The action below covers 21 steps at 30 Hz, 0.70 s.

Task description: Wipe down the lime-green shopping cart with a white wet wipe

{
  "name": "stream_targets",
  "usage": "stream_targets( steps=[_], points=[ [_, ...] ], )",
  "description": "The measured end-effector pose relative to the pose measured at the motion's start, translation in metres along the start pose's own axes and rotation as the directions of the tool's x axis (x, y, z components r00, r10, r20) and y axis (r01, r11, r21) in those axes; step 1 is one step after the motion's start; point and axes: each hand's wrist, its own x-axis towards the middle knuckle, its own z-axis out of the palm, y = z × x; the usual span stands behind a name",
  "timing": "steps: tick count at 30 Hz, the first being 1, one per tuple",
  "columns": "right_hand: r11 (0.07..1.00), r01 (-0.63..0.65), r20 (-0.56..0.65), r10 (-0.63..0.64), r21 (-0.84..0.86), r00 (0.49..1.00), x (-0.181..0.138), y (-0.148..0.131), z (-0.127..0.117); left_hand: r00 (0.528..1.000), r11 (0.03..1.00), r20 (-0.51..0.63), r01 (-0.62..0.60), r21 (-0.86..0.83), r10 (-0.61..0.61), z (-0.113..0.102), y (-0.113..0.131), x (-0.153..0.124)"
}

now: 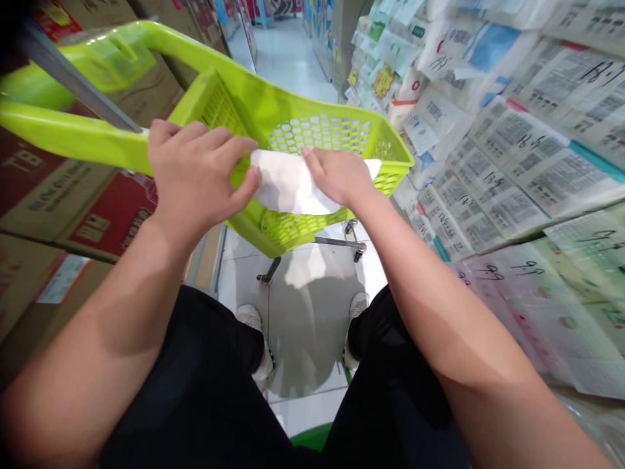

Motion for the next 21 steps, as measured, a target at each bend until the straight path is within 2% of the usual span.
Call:
stream_targets(
  steps=[3, 5, 8, 11, 13, 15, 18, 20, 21],
  points=[
    [0.972, -0.226, -0.027, 0.224, -0.072, 0.974, 0.007, 0.046, -0.005, 0.999, 1.0, 0.016, 0.029, -0.005, -0.029, 0.001, 0.001, 0.001],
    [0.959, -0.263, -0.044, 0.26, -0.102, 0.965, 0.005, 0.051, -0.006, 0.999, 0.999, 0.017, 0.032, 0.008, -0.032, 0.002, 0.004, 0.003],
    [0.992, -0.104, -0.045, 0.101, -0.076, 0.994, -0.004, 0.012, -0.001, 1.0, 0.998, -0.007, 0.022, 0.053, -0.021, 0.005, 0.009, 0.003],
    [0.997, 0.075, -0.043, -0.076, -0.025, 0.996, -0.011, -0.033, 0.006, 0.999, 0.999, -0.035, 0.004, 0.052, -0.003, 0.005, 0.009, 0.002],
    [0.995, 0.099, -0.028, -0.099, -0.004, 0.995, -0.009, -0.037, 0.007, 0.998, 1.0, -0.068, 0.013, 0.011, -0.012, 0.005, 0.006, 0.0],
    [0.999, 0.037, -0.003, -0.037, 0.006, 0.999, -0.004, -0.016, 0.004, 0.995, 0.999, -0.098, 0.023, -0.036, -0.027, 0.005, 0.001, -0.002],
    [0.983, -0.178, 0.004, 0.178, -0.043, 0.984, 0.005, 0.03, -0.002, 0.994, 0.993, -0.101, 0.02, -0.116, -0.032, 0.004, -0.004, -0.002],
    [0.954, -0.282, -0.027, 0.281, -0.098, 0.959, 0.005, 0.04, -0.004, 0.996, 0.983, -0.083, 0.027, -0.183, -0.043, 0.006, -0.004, -0.001],
    [0.951, -0.289, -0.046, 0.285, -0.114, 0.957, 0.003, 0.035, -0.002, 0.996, 0.976, -0.076, 0.037, -0.213, -0.054, 0.006, -0.003, 0.0]
  ],
)
